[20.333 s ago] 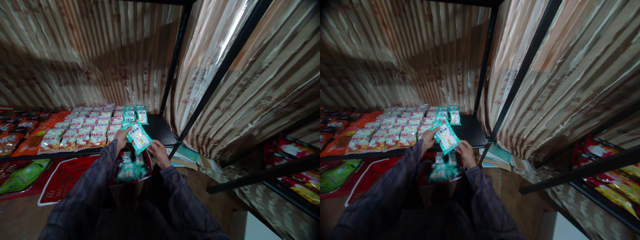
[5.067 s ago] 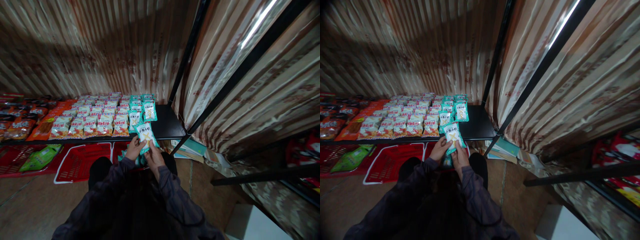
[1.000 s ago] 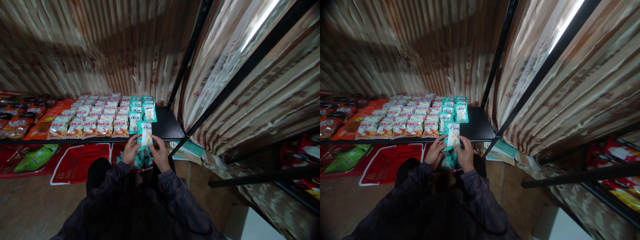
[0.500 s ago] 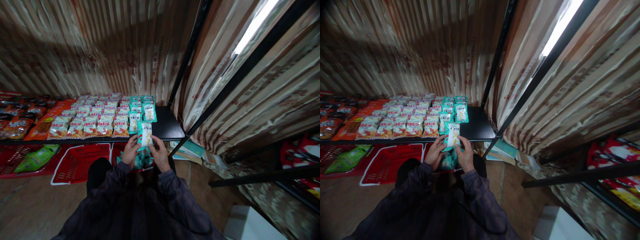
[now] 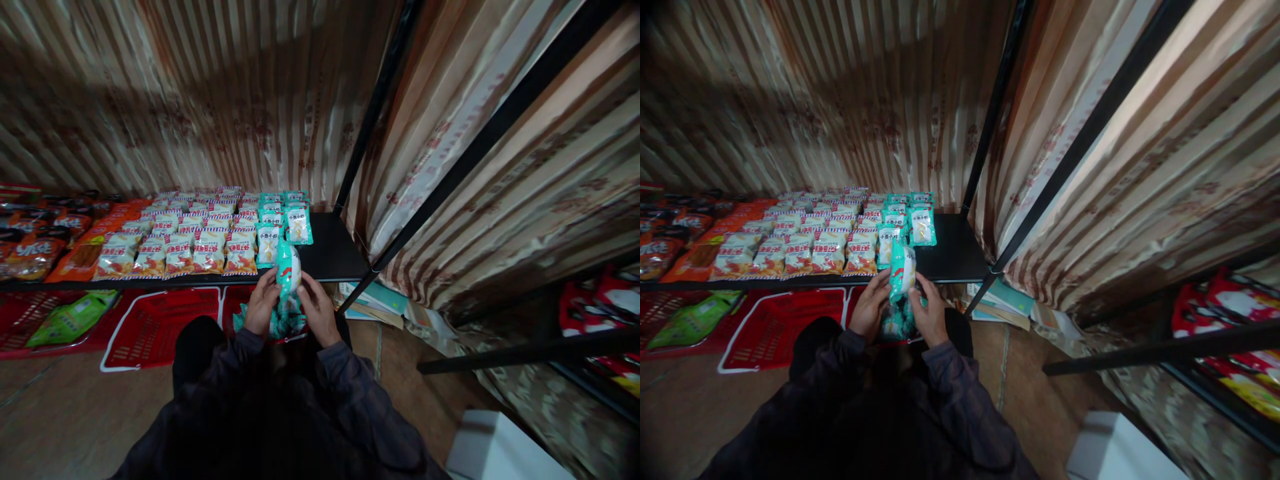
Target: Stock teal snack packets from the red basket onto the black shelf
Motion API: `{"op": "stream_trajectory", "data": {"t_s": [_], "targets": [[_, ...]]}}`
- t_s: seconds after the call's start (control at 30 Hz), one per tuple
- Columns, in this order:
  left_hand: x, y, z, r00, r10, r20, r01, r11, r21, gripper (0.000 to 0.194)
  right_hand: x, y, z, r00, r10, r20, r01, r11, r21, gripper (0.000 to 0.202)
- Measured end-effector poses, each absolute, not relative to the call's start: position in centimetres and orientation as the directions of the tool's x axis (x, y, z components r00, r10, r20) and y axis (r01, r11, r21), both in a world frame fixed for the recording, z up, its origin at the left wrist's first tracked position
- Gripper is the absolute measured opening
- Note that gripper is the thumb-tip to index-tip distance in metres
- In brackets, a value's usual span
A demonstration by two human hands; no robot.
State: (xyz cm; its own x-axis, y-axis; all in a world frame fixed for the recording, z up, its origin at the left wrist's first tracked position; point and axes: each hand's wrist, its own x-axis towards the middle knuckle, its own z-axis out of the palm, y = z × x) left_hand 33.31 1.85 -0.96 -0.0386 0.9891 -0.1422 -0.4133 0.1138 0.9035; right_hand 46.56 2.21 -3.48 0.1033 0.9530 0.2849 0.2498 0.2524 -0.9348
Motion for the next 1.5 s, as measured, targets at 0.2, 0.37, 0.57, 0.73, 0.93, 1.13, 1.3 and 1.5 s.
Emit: {"op": "stream_trajectory", "data": {"t_s": [0.2,0.37,0.57,0.73,0.93,1.13,1.3,1.5], "targets": [[33.4,1.5,-1.0,-0.076,0.997,0.000,-0.150,-0.011,0.989,0.042,45.9,1.3,-2.4,-0.047,0.979,0.199,-0.175,0.188,-0.966,0.060],[33.6,0.9,-0.7,-0.135,0.968,0.209,0.271,-0.167,0.948,0.033,45.4,1.3,-2.7,-0.006,0.997,0.073,-0.255,0.069,-0.964,0.064],[33.5,0.6,-0.3,-0.087,0.955,0.283,0.264,-0.252,0.931,0.031,45.4,1.5,-3.7,0.066,0.988,-0.138,-0.510,-0.086,-0.856,0.044],[32.9,3.1,-0.9,-0.256,0.966,0.044,-0.097,-0.071,0.993,0.041,45.7,1.4,-3.8,-0.005,0.972,-0.233,-0.632,-0.184,-0.753,0.034],[32.6,4.9,0.2,-0.075,0.973,-0.220,-0.444,0.165,0.881,0.040,45.0,0.8,-3.8,-0.141,0.961,-0.237,-0.710,-0.265,-0.653,0.031],[32.7,5.3,0.9,-0.120,0.956,-0.269,-0.533,0.166,0.830,0.033,44.8,0.5,-4.2,-0.194,0.952,-0.237,-0.721,-0.302,-0.624,0.027],[32.9,5.6,1.2,-0.163,0.969,-0.187,-0.535,0.073,0.842,0.031,44.8,0.4,-4.7,-0.215,0.949,-0.233,-0.706,-0.315,-0.634,0.030],[32.4,5.5,1.0,-0.147,0.974,-0.170,-0.503,0.074,0.861,0.037,45.5,0.5,-3.7,-0.157,0.970,-0.188,-0.568,-0.244,-0.786,0.041]]}}
